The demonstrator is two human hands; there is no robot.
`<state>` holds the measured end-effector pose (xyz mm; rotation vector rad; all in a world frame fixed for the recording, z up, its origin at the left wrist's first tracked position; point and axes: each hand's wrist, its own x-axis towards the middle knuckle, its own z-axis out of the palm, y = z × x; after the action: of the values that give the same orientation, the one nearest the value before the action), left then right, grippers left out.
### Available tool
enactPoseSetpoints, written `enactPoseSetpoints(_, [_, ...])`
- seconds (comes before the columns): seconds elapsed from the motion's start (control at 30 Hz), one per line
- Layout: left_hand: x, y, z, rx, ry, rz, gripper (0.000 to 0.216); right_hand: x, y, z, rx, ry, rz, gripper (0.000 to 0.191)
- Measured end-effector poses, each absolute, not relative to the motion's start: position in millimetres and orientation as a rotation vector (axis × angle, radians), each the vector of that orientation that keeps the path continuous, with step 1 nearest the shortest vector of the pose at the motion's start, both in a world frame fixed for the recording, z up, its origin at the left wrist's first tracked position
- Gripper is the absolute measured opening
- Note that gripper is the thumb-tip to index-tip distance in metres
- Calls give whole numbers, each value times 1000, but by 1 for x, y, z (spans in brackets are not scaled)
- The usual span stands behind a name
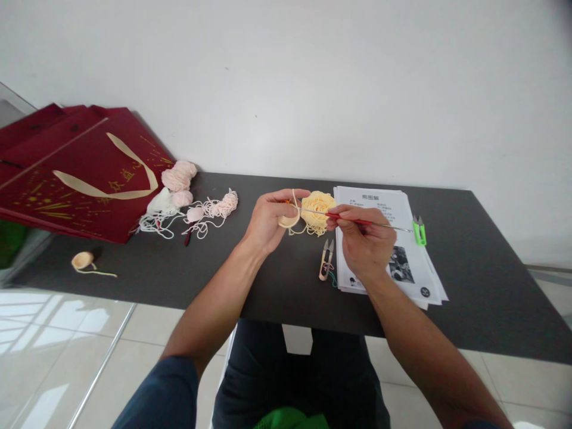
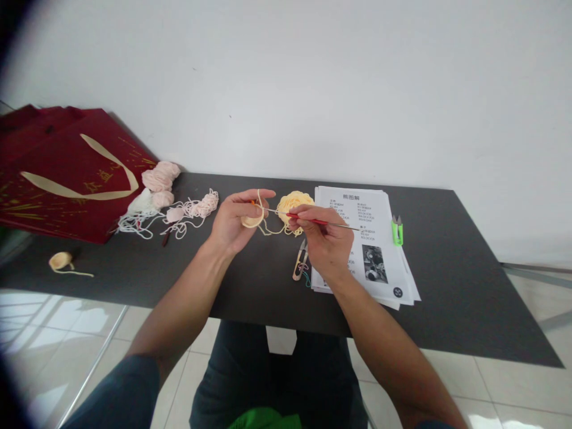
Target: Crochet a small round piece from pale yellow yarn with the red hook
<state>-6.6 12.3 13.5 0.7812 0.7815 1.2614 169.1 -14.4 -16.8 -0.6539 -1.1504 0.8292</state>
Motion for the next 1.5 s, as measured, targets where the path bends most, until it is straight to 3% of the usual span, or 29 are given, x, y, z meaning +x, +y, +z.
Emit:
enactPoseSetpoints(0.43, [-9,14,14,840,809,1163,34,175,-10,-15,-616,-1155,902,11])
enactPoseSetpoints(0.83, [-7,12,9,881,684,1168,26,179,-4,-9,-627,-738,1466,19])
enactPoseSetpoints(1.1, [5,11,-1,1026,926,1294,23,166,-6,-17,-680,-593,1477,19])
enactPoseSetpoints(1.33, [15,9,-4,1008,1029,1354,54,156,-12,-19,-729,-654,1409,16])
enactPoseSetpoints(1.5, [21,6,-3,975,1006,1364,56,157,-11,-20,-756,-655,1388,19])
